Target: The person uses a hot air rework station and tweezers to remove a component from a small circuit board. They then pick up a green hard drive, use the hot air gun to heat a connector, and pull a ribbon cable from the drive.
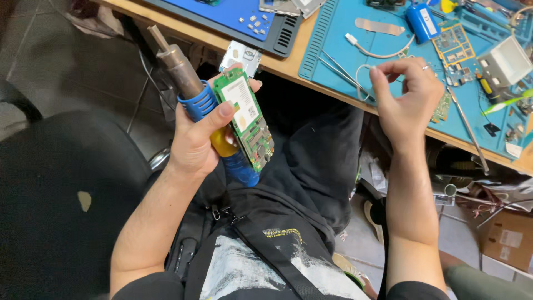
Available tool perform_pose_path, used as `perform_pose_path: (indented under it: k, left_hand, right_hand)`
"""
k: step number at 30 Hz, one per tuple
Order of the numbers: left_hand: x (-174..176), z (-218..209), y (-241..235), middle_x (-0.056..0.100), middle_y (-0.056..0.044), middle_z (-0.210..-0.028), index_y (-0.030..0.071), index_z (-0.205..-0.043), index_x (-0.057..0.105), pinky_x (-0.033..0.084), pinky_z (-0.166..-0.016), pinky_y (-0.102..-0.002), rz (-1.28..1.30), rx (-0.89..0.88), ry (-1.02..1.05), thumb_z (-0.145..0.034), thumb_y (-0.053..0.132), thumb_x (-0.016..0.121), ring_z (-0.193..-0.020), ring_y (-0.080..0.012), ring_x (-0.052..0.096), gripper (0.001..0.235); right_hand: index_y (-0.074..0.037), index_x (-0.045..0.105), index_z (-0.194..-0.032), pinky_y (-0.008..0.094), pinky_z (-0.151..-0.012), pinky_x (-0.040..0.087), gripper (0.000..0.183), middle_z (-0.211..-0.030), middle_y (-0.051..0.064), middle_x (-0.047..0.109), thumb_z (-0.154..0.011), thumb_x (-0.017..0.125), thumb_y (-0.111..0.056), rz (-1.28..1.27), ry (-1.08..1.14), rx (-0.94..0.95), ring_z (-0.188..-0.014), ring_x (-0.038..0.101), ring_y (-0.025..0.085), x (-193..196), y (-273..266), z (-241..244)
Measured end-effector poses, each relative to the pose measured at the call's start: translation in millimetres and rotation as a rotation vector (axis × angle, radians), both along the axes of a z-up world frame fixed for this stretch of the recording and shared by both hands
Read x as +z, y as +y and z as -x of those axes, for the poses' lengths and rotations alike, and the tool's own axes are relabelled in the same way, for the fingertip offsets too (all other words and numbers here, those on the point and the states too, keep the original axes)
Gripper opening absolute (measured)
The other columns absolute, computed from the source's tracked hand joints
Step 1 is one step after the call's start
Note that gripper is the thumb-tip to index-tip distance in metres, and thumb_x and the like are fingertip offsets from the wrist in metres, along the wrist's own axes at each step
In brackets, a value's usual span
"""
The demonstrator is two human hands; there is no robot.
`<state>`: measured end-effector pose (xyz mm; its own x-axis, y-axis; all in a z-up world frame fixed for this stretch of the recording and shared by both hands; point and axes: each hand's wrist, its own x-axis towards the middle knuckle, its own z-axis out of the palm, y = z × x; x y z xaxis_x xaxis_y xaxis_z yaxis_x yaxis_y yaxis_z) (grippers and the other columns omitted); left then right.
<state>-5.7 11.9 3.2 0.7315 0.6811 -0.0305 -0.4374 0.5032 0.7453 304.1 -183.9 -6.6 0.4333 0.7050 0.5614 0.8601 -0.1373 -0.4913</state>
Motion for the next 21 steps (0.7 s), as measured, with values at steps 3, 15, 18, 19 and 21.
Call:
perform_pose_path:
  k: [3,15,18,19,21]
  left_hand:
    - [-5,-2,-2,0.077,-0.029,-0.139,-0.003,-0.153,0.06,0.066,-0.096,-0.039,-0.041,-0.006,0.019,-0.095,0.022,0.086,-0.111,-0.0282,0.078,0.069]
    - [-13,-11,-12,0.076,-0.025,-0.142,-0.007,-0.165,0.051,0.064,-0.104,-0.037,-0.057,-0.106,-0.02,-0.097,0.018,0.087,-0.123,-0.0256,0.074,0.081]
    - [-14,-14,-21,0.076,-0.02,-0.145,-0.003,-0.167,0.051,0.052,-0.054,-0.02,-0.095,-0.102,0.058,-0.094,0.024,0.088,-0.078,-0.0086,0.069,0.086]
    - [-15,-14,-22,0.077,-0.016,-0.145,0.0,-0.167,0.053,0.053,-0.056,-0.019,-0.155,-0.109,0.089,-0.094,0.023,0.089,-0.077,-0.0057,0.066,0.084]
    - [-14,-14,-26,0.077,-0.013,-0.145,0.003,-0.166,0.055,0.053,-0.059,-0.018,-0.216,-0.115,0.117,-0.094,0.023,0.089,-0.075,-0.0029,0.062,0.082]
  right_hand:
    - [-0.003,0.083,-0.11,0.038,-0.087,0.052,0.011,-0.105,0.012,0.079,-0.115,0.091,0.003,-0.062,-0.053,-0.107,-0.092,0.069,0.023,-13,1,-27]
    - [0.003,0.072,-0.139,0.036,-0.083,0.053,0.041,-0.11,0.018,0.079,-0.118,0.065,-0.032,-0.124,0.195,0.071,-0.104,0.075,0.025,16,6,89]
    - [-0.002,0.055,-0.158,0.032,-0.089,0.062,0.095,-0.133,0.018,0.082,-0.09,0.075,-0.065,0.122,0.419,0.377,-0.119,0.08,0.024,14,5,122]
    - [-0.004,0.053,-0.16,0.033,-0.095,0.063,0.1,-0.137,0.015,0.081,-0.082,0.087,-0.058,0.18,0.44,0.408,-0.123,0.079,0.023,11,6,128]
    - [-0.006,0.052,-0.161,0.035,-0.101,0.064,0.108,-0.142,0.013,0.08,-0.075,0.099,-0.05,0.238,0.459,0.437,-0.128,0.078,0.023,11,9,137]
